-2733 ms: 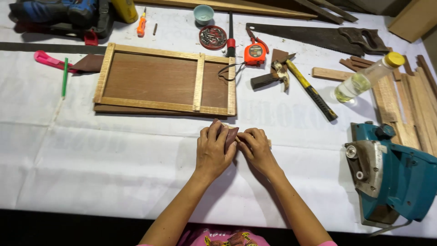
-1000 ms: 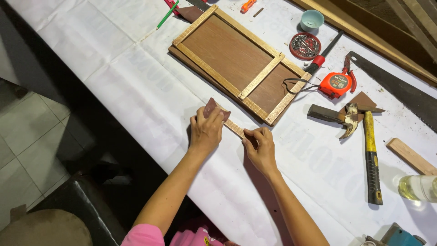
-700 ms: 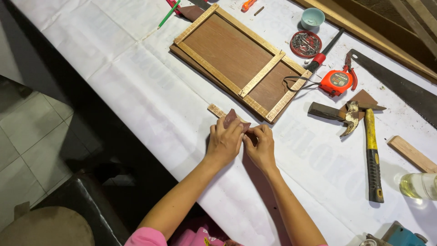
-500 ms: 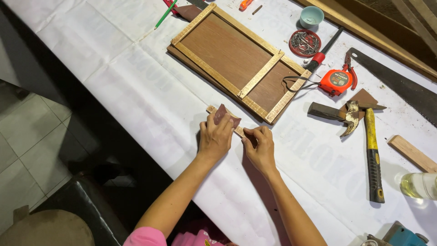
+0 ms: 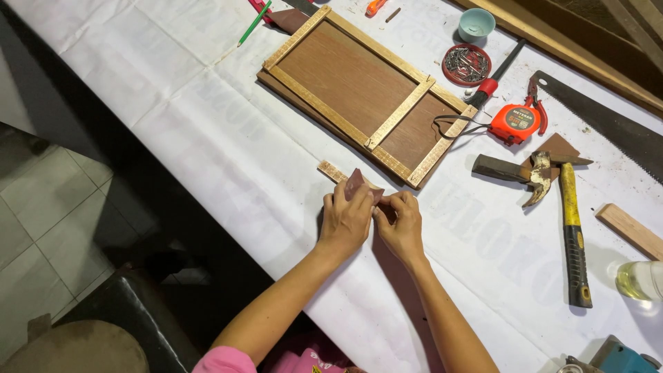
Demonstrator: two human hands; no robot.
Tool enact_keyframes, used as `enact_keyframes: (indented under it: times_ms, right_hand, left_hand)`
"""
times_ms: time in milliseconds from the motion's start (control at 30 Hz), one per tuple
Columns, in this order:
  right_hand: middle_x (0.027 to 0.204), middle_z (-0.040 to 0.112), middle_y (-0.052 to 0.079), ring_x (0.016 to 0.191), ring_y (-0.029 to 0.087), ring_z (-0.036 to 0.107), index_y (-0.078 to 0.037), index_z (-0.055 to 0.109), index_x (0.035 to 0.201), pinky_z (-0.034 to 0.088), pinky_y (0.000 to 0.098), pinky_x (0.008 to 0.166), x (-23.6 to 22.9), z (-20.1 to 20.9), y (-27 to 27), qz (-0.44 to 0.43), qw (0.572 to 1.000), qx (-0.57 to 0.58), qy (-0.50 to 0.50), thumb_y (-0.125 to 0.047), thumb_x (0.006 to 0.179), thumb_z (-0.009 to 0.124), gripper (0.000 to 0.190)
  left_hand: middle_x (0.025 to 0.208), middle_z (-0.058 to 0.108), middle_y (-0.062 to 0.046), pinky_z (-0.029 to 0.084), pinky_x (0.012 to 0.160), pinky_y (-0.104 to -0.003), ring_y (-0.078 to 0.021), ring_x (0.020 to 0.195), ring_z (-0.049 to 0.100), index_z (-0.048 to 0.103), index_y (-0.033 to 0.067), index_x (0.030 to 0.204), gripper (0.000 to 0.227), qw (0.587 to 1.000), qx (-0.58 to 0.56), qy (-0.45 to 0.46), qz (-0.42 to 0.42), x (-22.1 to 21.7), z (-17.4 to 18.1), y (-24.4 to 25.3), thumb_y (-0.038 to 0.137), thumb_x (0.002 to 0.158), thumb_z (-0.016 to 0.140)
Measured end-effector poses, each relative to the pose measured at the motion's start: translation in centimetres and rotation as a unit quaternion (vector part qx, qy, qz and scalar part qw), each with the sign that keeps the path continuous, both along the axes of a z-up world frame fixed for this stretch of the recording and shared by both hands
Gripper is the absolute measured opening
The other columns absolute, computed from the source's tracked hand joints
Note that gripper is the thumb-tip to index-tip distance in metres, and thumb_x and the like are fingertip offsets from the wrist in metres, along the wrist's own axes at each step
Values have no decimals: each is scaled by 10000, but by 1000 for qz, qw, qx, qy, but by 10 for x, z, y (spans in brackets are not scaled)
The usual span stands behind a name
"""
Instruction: Measure and sand pieces of wood to assemble a picture frame.
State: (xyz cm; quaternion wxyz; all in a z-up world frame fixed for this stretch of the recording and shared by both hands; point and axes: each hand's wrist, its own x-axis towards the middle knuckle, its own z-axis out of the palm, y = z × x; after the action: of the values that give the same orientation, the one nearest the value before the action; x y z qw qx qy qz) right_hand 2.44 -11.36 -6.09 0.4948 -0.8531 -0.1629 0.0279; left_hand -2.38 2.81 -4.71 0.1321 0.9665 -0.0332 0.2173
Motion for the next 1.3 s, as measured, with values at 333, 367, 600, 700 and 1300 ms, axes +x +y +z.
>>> enact_keyframes:
  times_ms: [333,367,600,700,1300]
  right_hand:
    - [962,570,60,871,172,575,-20,772,1090,534,302,687,-1,7,0,0,1000,1,4,-111,853,770,254]
    - [961,572,60,871,173,573,-22,774,1088,531,303,685,-1,6,-1,1,1000,-1,3,-112,853,772,252]
    - [962,587,59,884,171,586,-17,775,1071,533,301,703,0,-1,0,-6,1000,3,-7,-110,837,780,252]
    - [961,587,59,882,169,592,-14,768,1069,542,298,707,0,2,1,-8,1000,6,-2,-116,837,778,255]
    - [984,669,63,892,211,683,-52,746,1029,588,345,792,-20,15,10,-16,993,51,-102,2,847,734,190]
  left_hand:
    - [1340,672,-103,435,897,-458,-388,1207,513,726,32,1133,248,996,32,43,65,24,-14,70,159,924,687]
    - [1346,670,-97,438,912,-466,-380,1211,515,727,34,1135,248,995,13,47,82,25,-8,73,162,927,683]
    - [1382,641,-93,462,969,-470,-382,1279,502,709,21,1174,251,999,-31,31,32,6,-13,22,166,969,694]
    - [1361,642,-86,447,963,-485,-385,1293,488,717,31,1161,259,1000,1,23,-11,5,-26,16,169,943,705]
    - [1384,639,-64,404,942,-518,-391,1241,481,711,76,1217,332,999,-39,16,6,-13,18,11,184,903,714]
